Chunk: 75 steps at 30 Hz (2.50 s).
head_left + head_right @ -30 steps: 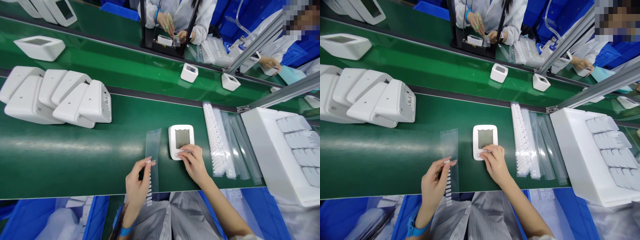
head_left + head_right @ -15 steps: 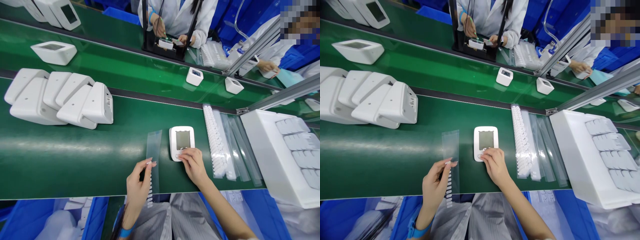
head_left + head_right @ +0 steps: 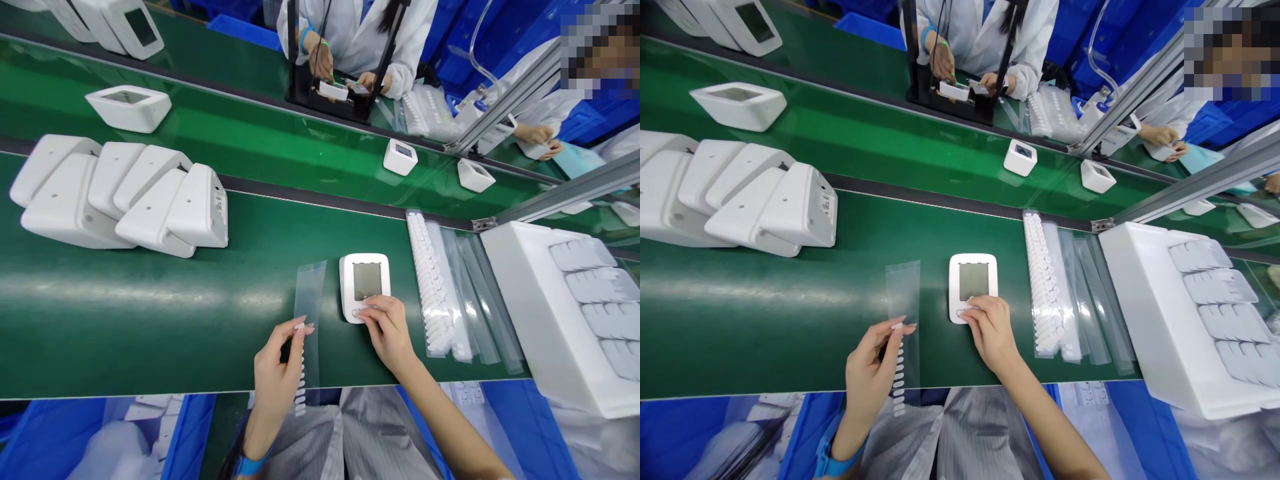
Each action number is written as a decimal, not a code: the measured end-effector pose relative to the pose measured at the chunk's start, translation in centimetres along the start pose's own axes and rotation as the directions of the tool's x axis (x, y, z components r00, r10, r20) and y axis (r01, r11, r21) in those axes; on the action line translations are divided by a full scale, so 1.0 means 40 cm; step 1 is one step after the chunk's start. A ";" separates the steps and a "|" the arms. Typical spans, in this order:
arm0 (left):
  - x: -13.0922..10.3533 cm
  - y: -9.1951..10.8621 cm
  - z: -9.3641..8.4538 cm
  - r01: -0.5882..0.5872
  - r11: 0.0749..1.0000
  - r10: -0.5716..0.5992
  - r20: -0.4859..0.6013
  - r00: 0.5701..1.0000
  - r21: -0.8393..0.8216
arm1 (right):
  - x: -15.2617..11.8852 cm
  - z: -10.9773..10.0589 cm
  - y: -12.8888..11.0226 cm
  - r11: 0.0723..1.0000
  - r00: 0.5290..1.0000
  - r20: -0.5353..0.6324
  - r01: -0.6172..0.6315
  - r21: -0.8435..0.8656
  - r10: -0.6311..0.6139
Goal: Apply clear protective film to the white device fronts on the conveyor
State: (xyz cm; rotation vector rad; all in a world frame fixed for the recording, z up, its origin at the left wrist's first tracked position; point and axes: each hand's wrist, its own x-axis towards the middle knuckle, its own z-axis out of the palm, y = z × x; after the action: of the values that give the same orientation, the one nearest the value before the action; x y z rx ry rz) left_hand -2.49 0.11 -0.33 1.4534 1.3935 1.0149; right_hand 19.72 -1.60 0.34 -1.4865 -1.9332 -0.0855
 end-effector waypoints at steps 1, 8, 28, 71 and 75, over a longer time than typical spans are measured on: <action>0.000 0.000 0.000 -0.003 1.000 0.003 0.000 1.000 -0.001 | -0.001 -0.002 0.000 1.000 1.000 0.004 -0.007 0.003 0.007; 0.000 -0.001 0.001 -0.009 1.000 0.009 -0.008 1.000 0.005 | -0.006 -0.003 0.001 0.997 0.998 0.019 -0.067 0.027 0.066; 0.000 -0.006 0.003 -0.001 1.000 0.001 -0.001 1.000 0.003 | -0.019 0.022 -0.059 0.923 0.926 -0.012 -0.375 0.088 0.377; 0.001 0.003 0.000 0.029 0.999 -0.029 0.016 0.999 -0.043 | 0.179 -0.085 -0.001 0.544 0.353 0.789 -0.839 0.029 0.503; 0.000 0.003 -0.002 0.034 0.999 -0.033 0.017 0.999 -0.042 | 0.187 -0.087 -0.003 0.534 0.334 0.796 -0.845 0.017 0.505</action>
State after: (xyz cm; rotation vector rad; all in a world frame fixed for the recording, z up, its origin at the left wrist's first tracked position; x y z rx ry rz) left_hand -2.53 0.11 -0.17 1.4001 1.3722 1.0035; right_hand 20.45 3.02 7.15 -2.0585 -1.3970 1.4766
